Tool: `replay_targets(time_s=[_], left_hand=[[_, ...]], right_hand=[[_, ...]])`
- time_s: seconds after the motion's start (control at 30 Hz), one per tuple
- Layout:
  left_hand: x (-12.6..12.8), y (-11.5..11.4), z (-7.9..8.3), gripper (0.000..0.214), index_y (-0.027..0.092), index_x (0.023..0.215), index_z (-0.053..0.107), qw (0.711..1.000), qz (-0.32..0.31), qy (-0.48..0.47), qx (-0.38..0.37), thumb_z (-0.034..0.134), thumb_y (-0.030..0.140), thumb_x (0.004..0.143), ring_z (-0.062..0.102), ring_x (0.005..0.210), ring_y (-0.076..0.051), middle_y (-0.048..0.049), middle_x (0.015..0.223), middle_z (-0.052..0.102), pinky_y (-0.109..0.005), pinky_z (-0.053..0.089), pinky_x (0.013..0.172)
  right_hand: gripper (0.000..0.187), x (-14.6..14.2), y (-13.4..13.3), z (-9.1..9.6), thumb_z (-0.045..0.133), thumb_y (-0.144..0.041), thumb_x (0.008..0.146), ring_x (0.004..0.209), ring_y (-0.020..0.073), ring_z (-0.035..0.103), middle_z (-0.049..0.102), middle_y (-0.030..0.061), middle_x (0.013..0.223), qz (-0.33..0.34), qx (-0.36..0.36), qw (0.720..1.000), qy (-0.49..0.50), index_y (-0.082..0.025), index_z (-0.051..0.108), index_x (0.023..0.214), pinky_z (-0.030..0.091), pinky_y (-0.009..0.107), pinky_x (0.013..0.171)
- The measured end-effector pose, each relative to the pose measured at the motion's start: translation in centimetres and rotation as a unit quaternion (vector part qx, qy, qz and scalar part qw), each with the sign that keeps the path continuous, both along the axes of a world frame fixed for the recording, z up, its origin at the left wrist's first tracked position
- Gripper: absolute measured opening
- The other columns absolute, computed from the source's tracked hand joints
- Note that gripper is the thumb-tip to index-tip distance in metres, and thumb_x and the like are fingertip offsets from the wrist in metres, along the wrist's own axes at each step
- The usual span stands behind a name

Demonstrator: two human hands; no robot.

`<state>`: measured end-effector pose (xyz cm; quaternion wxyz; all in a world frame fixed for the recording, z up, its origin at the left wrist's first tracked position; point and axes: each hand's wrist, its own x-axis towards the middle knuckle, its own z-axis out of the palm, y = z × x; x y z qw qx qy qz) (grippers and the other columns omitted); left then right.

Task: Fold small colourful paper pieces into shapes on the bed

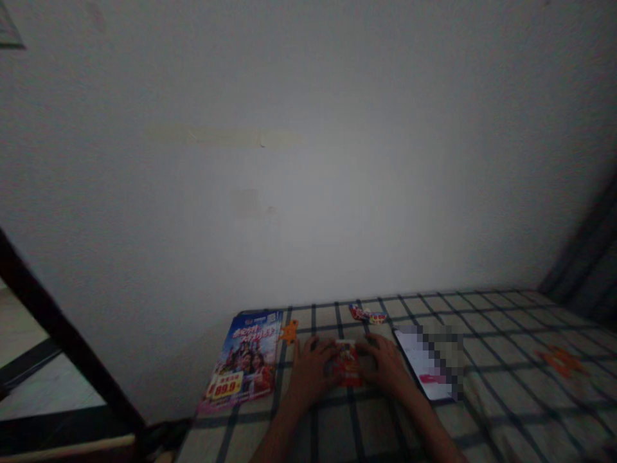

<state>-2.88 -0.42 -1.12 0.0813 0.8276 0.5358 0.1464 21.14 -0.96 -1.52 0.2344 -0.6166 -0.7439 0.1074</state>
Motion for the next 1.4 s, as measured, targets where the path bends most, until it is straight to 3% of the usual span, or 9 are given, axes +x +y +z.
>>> replay_targets(time_s=[0.3,0.7,0.83,1.0,1.4], left_hand=[[-0.1,0.0,0.0,0.058,0.051,0.138,0.049,1.000,0.000,-0.018,-0.002,0.060,0.066,0.083,0.032,0.141,-0.034,0.0081,0.149,0.051,-0.071,0.002,0.117],[-0.1,0.0,0.1,0.057,0.052,0.138,0.048,1.000,-0.004,-0.022,-0.013,0.060,0.065,0.084,0.031,0.141,-0.035,0.0082,0.150,0.050,-0.072,0.004,0.116],[-0.1,0.0,0.2,0.056,0.053,0.137,0.048,1.000,-0.008,-0.023,-0.012,0.057,0.067,0.084,0.031,0.142,-0.034,0.0094,0.150,0.049,-0.072,0.003,0.116],[-0.2,0.2,-0.2,0.056,0.054,0.137,0.049,0.999,-0.009,-0.037,-0.011,0.059,0.067,0.083,0.032,0.142,-0.035,0.0105,0.150,0.050,-0.072,0.002,0.116],[-0.2,0.4,-0.5,0.060,0.054,0.139,0.046,1.000,-0.010,-0.019,-0.005,0.064,0.063,0.082,0.031,0.142,-0.035,0.0090,0.149,0.051,-0.074,0.001,0.116]], right_hand=[[0.061,0.6,-0.9,0.5,0.075,-0.038,0.068,0.142,0.0306,0.035,0.045,0.0036,0.150,0.031,-0.035,0.999,-0.003,-0.038,0.062,0.128,0.026,0.048,0.117],[0.064,1.4,-1.2,-0.6,0.077,-0.048,0.069,0.145,0.0318,0.031,0.042,0.0047,0.153,0.055,-0.020,0.998,0.031,-0.037,0.061,0.130,0.022,0.050,0.118],[0.048,1.5,-0.8,-1.3,0.074,-0.043,0.074,0.141,0.0293,0.038,0.050,0.0044,0.147,0.040,-0.002,0.997,0.060,-0.035,0.067,0.121,0.028,0.048,0.116],[0.018,1.0,-0.1,-1.9,0.065,-0.034,0.082,0.132,0.0267,0.047,0.061,0.0041,0.133,0.010,0.038,0.997,0.071,-0.031,0.077,0.095,0.033,0.045,0.111],[0.006,-1.0,0.5,-0.8,0.072,-0.034,0.080,0.122,0.0272,0.051,0.064,0.0046,0.121,-0.057,0.079,0.995,0.021,-0.032,0.077,0.082,0.037,0.042,0.103]])
